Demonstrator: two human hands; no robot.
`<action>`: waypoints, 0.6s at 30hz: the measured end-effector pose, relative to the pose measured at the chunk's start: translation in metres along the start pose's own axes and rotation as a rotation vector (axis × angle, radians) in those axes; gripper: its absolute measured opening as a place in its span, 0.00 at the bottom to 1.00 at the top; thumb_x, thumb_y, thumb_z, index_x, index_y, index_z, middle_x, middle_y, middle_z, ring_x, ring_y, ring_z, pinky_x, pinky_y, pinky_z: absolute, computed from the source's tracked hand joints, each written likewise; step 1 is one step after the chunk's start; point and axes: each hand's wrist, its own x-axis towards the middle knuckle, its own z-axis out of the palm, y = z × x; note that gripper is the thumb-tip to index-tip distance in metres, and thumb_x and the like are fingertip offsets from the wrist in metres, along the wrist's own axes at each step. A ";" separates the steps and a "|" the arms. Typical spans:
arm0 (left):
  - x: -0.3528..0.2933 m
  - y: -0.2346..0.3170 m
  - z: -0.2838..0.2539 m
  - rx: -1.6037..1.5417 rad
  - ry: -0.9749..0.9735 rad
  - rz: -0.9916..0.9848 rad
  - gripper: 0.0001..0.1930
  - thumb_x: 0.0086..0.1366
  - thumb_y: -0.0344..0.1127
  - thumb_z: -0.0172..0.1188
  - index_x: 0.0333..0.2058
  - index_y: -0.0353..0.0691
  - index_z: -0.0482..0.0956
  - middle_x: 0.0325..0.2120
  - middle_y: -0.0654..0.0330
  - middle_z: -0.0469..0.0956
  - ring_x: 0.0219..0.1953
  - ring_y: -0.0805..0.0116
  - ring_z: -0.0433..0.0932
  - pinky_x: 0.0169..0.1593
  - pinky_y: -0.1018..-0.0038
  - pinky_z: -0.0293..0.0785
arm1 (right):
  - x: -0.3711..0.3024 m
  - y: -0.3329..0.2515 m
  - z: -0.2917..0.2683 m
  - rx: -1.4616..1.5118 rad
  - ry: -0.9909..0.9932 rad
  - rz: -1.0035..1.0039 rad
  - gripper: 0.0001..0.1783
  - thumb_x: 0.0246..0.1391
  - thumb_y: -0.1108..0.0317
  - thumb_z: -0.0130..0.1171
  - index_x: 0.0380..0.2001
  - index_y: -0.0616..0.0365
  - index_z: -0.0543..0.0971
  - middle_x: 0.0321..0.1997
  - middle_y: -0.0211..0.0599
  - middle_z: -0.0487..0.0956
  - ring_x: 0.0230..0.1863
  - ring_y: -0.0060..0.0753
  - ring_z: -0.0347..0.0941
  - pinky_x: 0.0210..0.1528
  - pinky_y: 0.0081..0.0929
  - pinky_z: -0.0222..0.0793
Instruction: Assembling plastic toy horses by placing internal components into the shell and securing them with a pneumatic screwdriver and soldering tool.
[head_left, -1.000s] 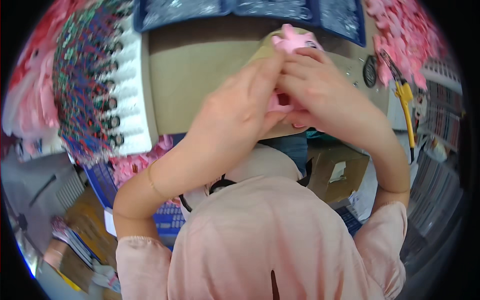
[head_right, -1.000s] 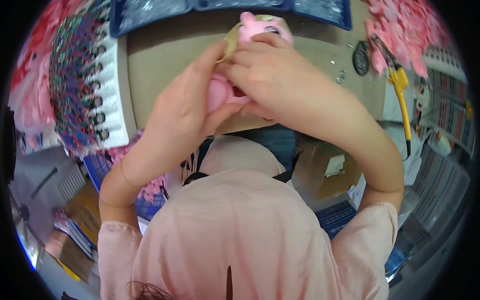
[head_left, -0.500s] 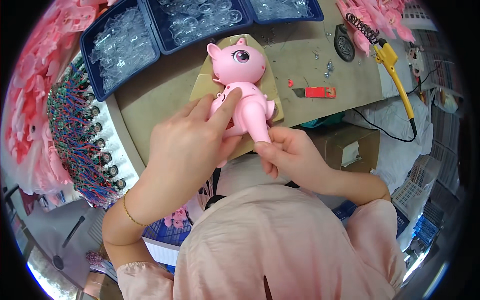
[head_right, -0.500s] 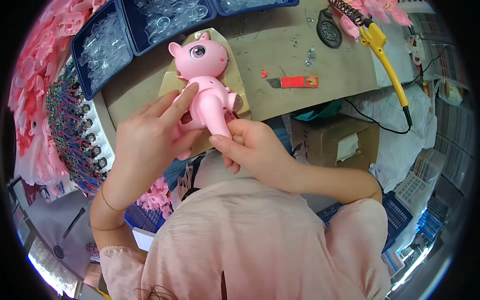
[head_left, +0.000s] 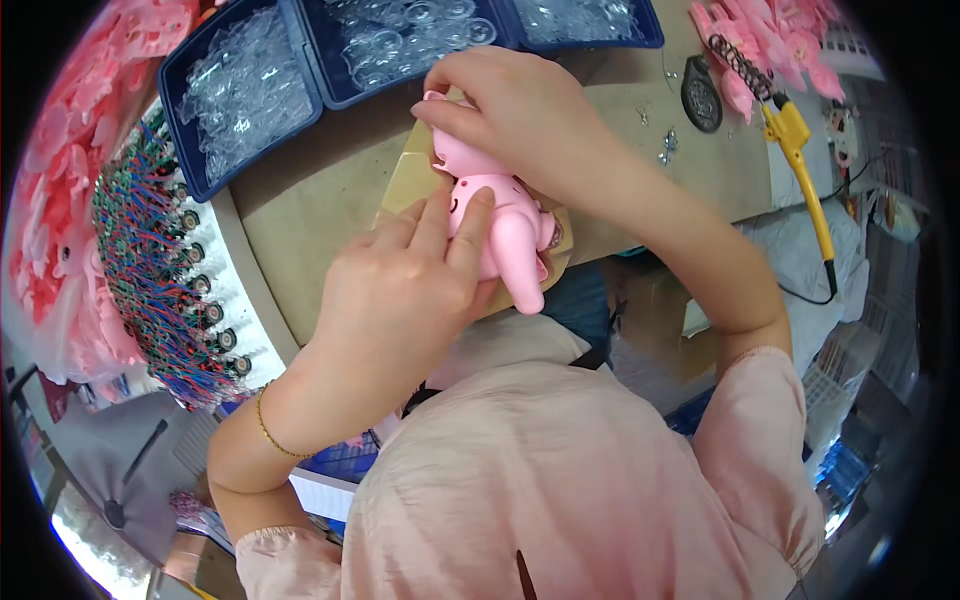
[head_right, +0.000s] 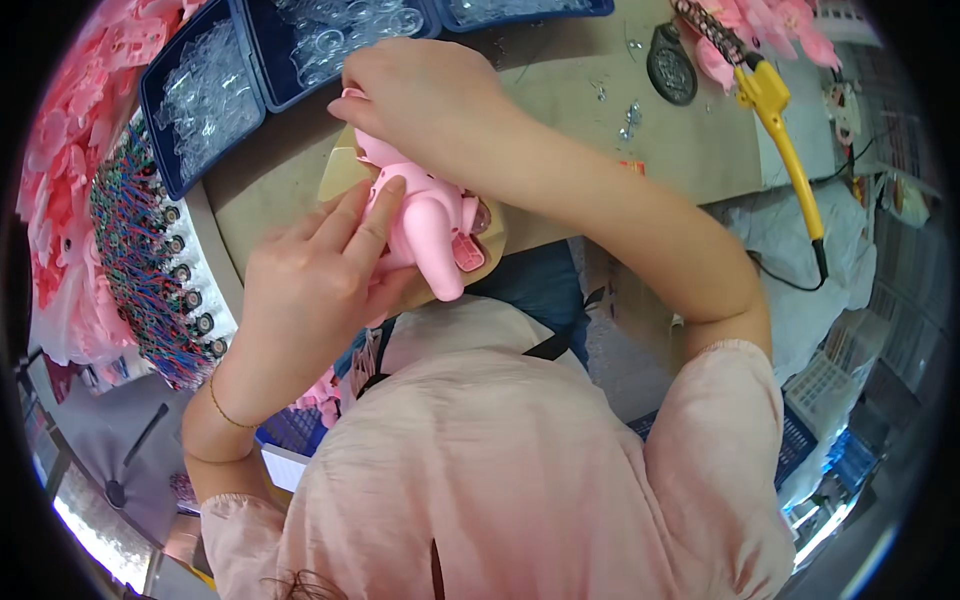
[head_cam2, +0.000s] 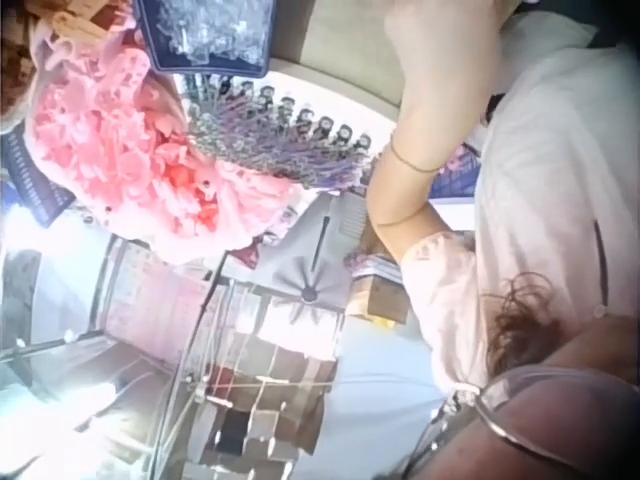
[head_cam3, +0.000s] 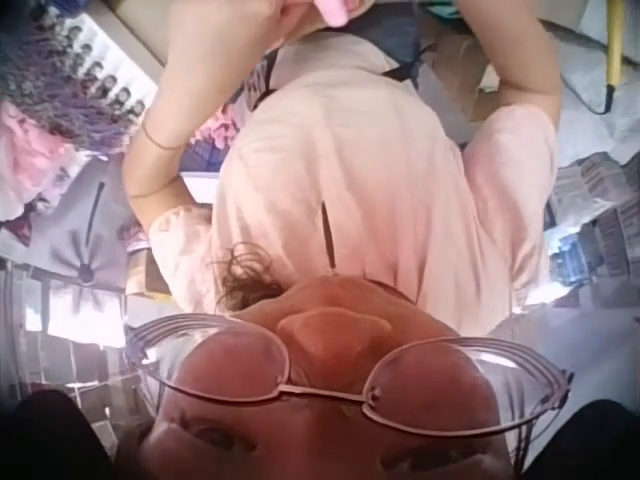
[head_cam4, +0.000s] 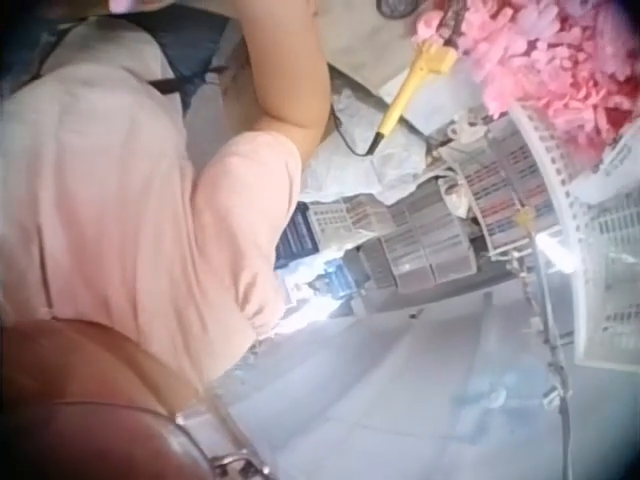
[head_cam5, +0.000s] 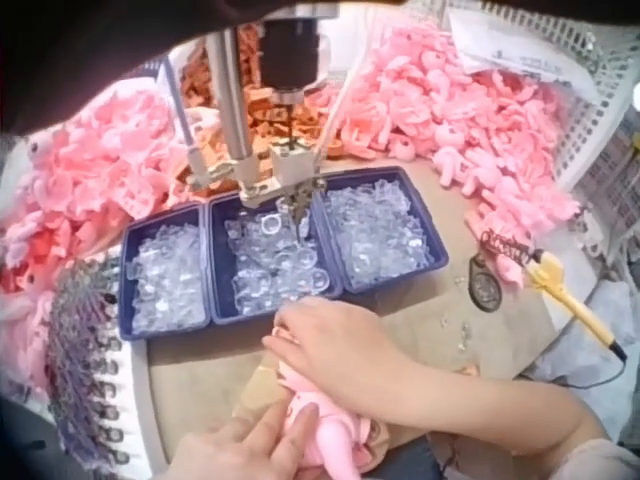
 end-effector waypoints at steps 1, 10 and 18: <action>0.002 0.002 0.001 -0.015 0.000 0.007 0.31 0.45 0.42 0.65 0.49 0.36 0.72 0.41 0.54 0.75 0.35 0.63 0.77 0.34 0.72 0.74 | 0.000 0.002 -0.001 0.032 0.005 0.035 0.14 0.50 0.57 0.54 0.30 0.58 0.77 0.28 0.39 0.76 0.33 0.42 0.72 0.36 0.33 0.67; -0.009 0.001 0.006 0.013 0.026 -0.042 0.29 0.49 0.46 0.62 0.48 0.36 0.71 0.45 0.57 0.69 0.38 0.68 0.74 0.32 0.75 0.74 | 0.011 0.009 0.002 0.346 -0.050 0.118 0.13 0.52 0.61 0.54 0.31 0.61 0.77 0.27 0.35 0.78 0.29 0.26 0.73 0.34 0.21 0.67; -0.001 -0.003 0.006 0.051 -0.003 -0.002 0.25 0.51 0.44 0.60 0.45 0.34 0.72 0.53 0.54 0.64 0.30 0.69 0.72 0.30 0.75 0.74 | 0.029 -0.013 -0.034 0.306 -0.112 0.151 0.13 0.56 0.63 0.50 0.32 0.63 0.76 0.22 0.29 0.73 0.25 0.16 0.66 0.27 0.16 0.61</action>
